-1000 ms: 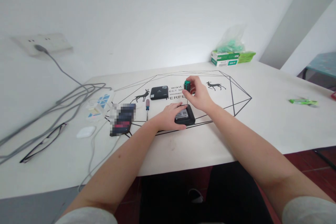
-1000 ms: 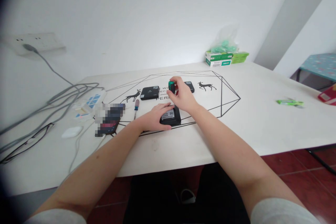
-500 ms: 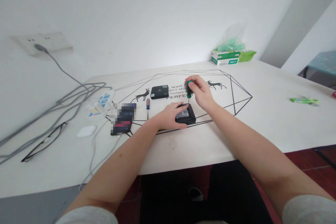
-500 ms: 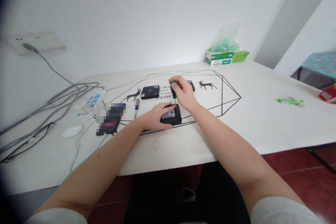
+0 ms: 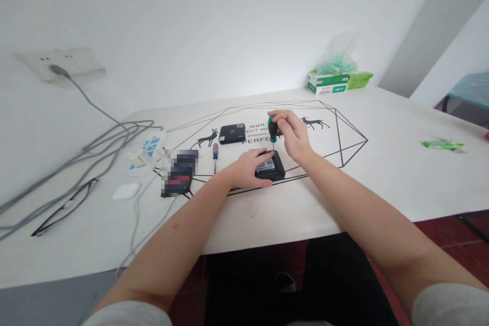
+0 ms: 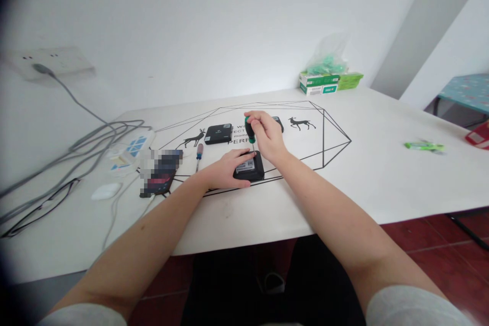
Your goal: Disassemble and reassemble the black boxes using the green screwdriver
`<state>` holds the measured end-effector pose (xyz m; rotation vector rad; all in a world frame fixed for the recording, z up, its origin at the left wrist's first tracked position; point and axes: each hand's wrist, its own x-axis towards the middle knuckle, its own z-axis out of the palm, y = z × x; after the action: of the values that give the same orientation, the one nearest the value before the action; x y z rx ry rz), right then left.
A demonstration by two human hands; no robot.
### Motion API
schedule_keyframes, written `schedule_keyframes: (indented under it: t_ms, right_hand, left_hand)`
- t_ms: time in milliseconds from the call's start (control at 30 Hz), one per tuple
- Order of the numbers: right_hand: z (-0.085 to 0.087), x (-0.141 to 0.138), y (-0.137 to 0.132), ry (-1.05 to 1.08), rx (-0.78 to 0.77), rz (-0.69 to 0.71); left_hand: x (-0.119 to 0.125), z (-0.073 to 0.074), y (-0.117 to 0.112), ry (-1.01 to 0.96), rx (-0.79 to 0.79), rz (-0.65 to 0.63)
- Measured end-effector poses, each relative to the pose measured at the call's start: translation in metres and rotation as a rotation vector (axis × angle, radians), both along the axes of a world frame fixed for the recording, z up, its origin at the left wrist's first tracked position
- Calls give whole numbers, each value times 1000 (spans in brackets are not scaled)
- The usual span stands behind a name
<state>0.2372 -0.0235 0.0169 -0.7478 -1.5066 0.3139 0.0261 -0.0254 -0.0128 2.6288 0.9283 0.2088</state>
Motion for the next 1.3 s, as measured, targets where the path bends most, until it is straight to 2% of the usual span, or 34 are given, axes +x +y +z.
schedule_keyframes:
  t_ms: [167, 367, 433, 567, 667, 767, 933, 1167, 1233, 1300]
  right_hand:
    - [0, -8, -4, -7, -27, -105]
    - [-6, -8, -4, -22, -47, -1]
    - [-7, -6, -3, -39, -6, 2]
    - [-5, -4, 2, -75, 141, -113]
    - [-3, -2, 1, -86, 148, -145]
    - [0, -2, -2, -58, 113, -154]
    - [1, -6, -3, -17, -57, -193]
    - [-3, -9, -5, -17, -115, -92]
    - [-3, -8, -5, -35, -77, -81]
    - [-3, -6, -3, -94, 30, -130]
  left_hand:
    - [-1, -2, 2, -11, -11, 7]
    - [-1, 0, 0, -7, -19, 1]
    - [0, 1, 0, 5, -13, 7]
    - [0, 0, 0, -7, 2, 1]
    - [0, -1, 0, -4, 6, 4]
    - [0, -2, 0, 6, 4, 6]
    - [-1, -1, 1, 18, -6, 13]
    - [0, 2, 0, 3, -19, -1]
    - [0, 2, 0, 23, -20, 2]
    - [-1, 1, 0, 26, -14, 7]
